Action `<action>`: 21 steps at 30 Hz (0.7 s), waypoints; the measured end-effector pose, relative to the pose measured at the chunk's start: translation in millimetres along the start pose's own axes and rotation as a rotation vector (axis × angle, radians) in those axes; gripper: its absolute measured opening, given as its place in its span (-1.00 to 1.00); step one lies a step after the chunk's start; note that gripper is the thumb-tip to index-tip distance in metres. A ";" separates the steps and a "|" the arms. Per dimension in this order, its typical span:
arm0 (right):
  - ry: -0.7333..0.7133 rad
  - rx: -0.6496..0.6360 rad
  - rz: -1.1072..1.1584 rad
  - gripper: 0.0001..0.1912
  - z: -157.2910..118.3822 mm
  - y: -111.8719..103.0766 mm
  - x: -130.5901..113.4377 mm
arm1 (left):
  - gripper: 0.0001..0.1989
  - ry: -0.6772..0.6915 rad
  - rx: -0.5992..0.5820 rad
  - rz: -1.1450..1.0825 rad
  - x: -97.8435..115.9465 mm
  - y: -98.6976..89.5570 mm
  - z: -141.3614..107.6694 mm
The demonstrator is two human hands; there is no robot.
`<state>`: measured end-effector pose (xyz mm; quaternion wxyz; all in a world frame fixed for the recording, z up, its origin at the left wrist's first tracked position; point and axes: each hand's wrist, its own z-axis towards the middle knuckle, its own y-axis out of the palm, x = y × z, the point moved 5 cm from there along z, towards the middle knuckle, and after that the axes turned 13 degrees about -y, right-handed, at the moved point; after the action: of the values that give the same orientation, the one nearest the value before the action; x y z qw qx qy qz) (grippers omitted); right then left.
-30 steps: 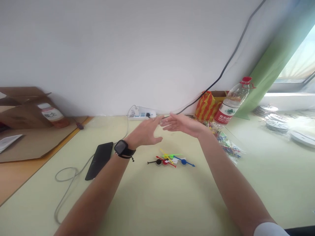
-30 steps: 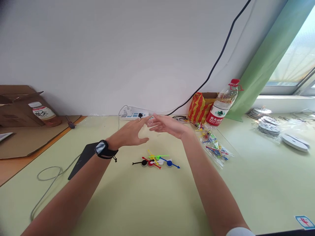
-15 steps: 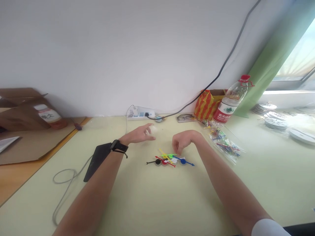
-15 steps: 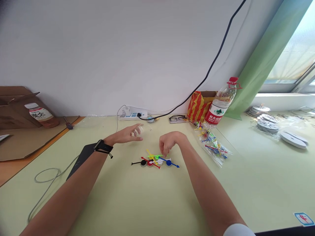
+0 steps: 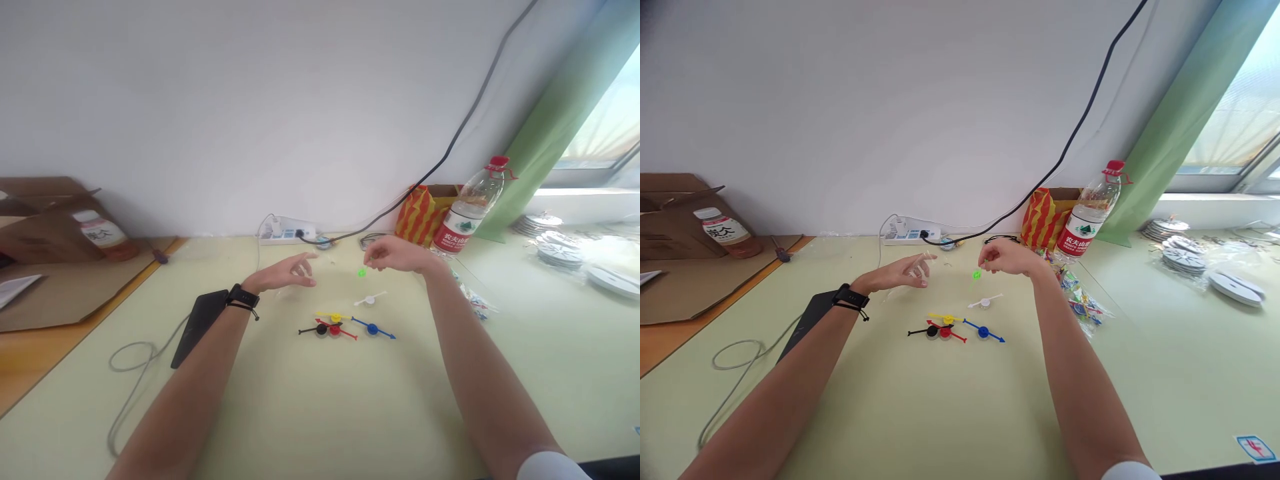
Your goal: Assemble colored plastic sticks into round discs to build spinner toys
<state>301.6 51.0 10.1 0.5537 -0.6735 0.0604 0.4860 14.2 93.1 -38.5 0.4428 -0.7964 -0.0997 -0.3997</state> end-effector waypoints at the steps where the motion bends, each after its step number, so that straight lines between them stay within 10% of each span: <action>1: -0.019 0.075 0.018 -0.81 -1.5 -5.2 -2.3 | -0.19 0.004 -0.014 -0.012 1.6 1.1 -0.9; 10: -0.165 0.501 0.135 -0.74 -2.1 -20.5 -30.8 | -0.33 0.061 -0.200 -0.266 19.5 16.9 -4.0; 21: -0.208 0.284 -0.005 -0.75 15.1 5.9 -44.7 | -0.34 0.115 -0.347 -0.486 45.7 36.6 -5.4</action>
<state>265.9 40.5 39.6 0.6476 -0.5349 0.0692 0.5382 60.3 58.5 -26.7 0.1965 -0.7889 -0.1922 -0.5496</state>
